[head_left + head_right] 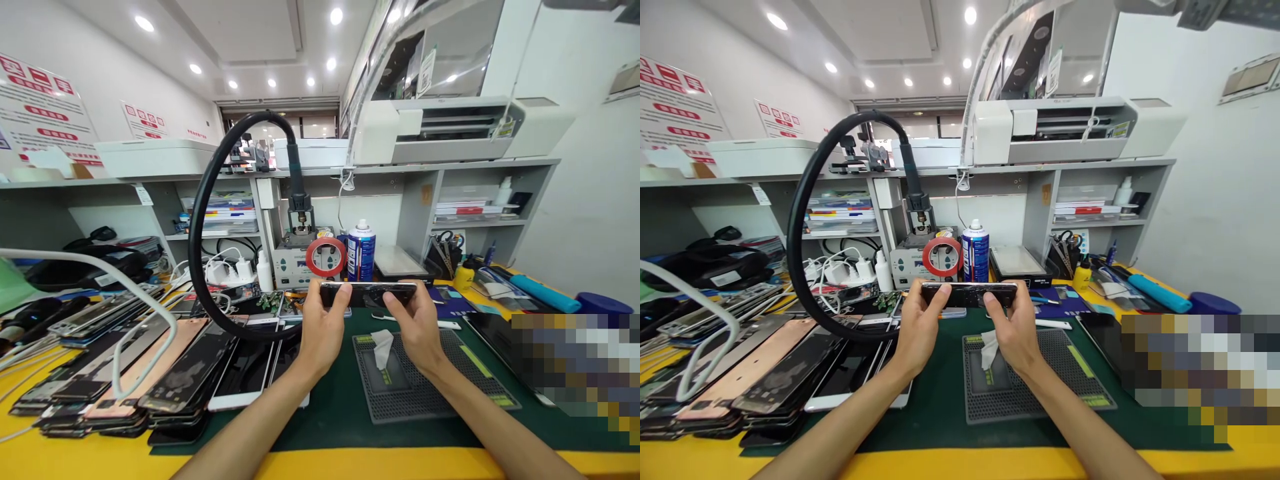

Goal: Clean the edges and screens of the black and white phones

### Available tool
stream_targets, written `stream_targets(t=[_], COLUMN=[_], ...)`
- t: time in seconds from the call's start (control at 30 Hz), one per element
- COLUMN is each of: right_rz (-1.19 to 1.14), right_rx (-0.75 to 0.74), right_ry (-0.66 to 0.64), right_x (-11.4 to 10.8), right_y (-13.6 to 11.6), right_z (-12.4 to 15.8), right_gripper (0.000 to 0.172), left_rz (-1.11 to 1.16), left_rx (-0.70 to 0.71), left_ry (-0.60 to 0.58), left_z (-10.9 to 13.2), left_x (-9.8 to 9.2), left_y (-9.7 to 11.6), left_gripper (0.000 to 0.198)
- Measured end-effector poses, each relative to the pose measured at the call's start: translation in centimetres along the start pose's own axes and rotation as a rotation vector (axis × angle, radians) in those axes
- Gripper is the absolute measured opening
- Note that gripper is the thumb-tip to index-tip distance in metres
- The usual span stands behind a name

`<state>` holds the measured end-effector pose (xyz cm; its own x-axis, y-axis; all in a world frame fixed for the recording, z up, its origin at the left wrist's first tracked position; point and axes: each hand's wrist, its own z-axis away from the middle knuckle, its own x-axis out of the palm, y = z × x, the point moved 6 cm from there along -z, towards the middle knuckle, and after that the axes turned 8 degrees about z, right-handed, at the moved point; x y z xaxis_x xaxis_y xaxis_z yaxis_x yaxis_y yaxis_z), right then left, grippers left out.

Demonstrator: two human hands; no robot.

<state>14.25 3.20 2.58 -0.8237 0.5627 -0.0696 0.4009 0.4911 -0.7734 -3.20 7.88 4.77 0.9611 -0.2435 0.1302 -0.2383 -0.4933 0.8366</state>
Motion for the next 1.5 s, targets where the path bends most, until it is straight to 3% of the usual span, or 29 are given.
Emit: stream_targets(t=[0.57, 1.0, 1.5], right_rz=[-0.052, 0.001, 0.029], right_rx=[0.038, 0.032, 0.035], right_ry=[-0.024, -0.008, -0.041], right_x=[0.0, 0.2, 0.2], right_y=[-0.4, -0.2, -0.1], right_z=[0.0, -0.1, 0.1], right_gripper=[0.02, 0.02, 0.023], left_rz=[-0.05, -0.183, -0.166], left_rx=[-0.083, -0.054, -0.098], left_ry=[0.007, 0.079, 0.096], left_z=[-0.1, -0.3, -0.5], left_x=[-0.4, -0.6, -0.5], left_y=[-1.4, -1.1, -1.2], left_gripper=[0.029, 0.04, 0.04])
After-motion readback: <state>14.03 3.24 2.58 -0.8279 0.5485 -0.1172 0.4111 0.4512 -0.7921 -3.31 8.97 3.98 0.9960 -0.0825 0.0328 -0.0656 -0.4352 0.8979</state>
